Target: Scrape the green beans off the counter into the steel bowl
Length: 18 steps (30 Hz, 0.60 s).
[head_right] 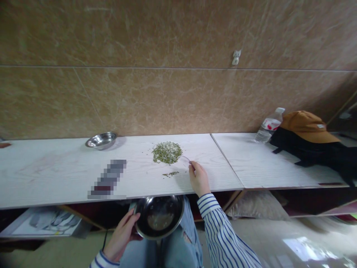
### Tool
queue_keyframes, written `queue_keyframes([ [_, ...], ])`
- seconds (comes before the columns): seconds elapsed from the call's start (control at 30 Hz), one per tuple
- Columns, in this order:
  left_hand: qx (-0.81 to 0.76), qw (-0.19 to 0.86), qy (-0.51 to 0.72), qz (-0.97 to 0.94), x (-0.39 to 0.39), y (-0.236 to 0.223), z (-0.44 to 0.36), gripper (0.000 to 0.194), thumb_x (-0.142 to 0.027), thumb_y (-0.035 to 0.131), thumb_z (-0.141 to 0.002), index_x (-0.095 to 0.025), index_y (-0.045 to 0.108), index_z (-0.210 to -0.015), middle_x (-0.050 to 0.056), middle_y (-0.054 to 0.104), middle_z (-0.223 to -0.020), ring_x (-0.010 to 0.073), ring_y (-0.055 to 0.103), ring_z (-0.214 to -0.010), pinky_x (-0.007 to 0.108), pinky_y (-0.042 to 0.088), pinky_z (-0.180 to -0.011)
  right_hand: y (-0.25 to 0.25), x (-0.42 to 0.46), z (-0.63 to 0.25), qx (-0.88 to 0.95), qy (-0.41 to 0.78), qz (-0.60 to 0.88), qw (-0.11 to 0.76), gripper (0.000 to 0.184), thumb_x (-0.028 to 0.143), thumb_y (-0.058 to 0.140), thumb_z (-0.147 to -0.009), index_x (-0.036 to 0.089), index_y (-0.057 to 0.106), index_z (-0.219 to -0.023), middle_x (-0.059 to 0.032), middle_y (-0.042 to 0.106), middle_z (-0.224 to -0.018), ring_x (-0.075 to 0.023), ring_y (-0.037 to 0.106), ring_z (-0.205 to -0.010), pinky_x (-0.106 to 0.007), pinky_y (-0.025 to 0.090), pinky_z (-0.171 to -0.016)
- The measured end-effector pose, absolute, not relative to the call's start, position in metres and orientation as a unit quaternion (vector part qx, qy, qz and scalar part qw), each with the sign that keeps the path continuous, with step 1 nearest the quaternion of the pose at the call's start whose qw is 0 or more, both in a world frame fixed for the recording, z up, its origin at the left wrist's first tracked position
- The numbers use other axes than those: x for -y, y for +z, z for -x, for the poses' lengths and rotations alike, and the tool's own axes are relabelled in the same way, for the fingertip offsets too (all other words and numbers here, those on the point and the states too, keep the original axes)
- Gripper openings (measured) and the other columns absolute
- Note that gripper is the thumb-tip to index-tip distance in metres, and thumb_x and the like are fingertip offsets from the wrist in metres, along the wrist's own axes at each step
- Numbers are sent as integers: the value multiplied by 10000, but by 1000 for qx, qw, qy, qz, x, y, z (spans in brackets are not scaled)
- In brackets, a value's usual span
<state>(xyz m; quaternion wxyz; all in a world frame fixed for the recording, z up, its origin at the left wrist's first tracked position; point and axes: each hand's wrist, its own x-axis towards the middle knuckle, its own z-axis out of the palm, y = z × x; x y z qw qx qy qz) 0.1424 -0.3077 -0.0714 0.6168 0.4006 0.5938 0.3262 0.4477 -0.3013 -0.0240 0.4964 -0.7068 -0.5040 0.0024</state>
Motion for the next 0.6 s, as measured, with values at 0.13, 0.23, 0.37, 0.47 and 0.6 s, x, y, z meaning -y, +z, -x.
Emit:
queue_keyframes([
  [0.13, -582, 641, 321, -383, 310, -72, -142, 459, -302, 614, -865, -135, 585, -1291, 22, 671, -690, 196, 630, -534, 315, 543, -461, -23, 302, -447, 501, 6, 707, 499, 334, 409, 445, -913, 203, 676, -1040, -91, 745, -961, -214, 672, -806, -354, 538, -711],
  [0.23, -575, 645, 329, -380, 308, -73, -143, 429, -315, 644, -844, -157, 618, -1241, 2, 649, -659, 183, 619, -526, 293, 534, -450, -22, 302, -447, 497, 12, 706, 504, 357, 427, 441, -903, 195, 677, -1037, -101, 745, -980, -223, 675, -827, -364, 537, -729],
  [0.37, -582, 647, 328, -367, 303, -82, -143, 471, -299, 650, -834, -133, 585, -1270, 33, 680, -746, 178, 619, -540, 296, 535, -449, -22, 301, -447, 486, 26, 709, 510, 365, 437, 443, -884, 197, 680, -1023, -99, 749, -962, -222, 678, -825, -359, 534, -744],
  [0.47, -579, 655, 326, -361, 300, -97, -141, 477, -316, 646, -842, -141, 583, -1281, 43, 686, -778, 176, 622, -553, 296, 534, -463, -22, 300, -448, 481, 36, 712, 511, 363, 446, 449, -875, 205, 681, -1017, -98, 752, -975, -222, 679, -820, -358, 533, -749],
  [0.6, -575, 667, 325, -345, 298, -122, -137, 504, -380, 687, -812, -170, 610, -1264, 26, 676, -735, 176, 629, -549, 294, 532, -485, -21, 299, -448, 477, 47, 713, 512, 366, 456, 463, -867, 203, 680, -1017, -101, 753, -970, -228, 680, -818, -362, 531, -750],
])
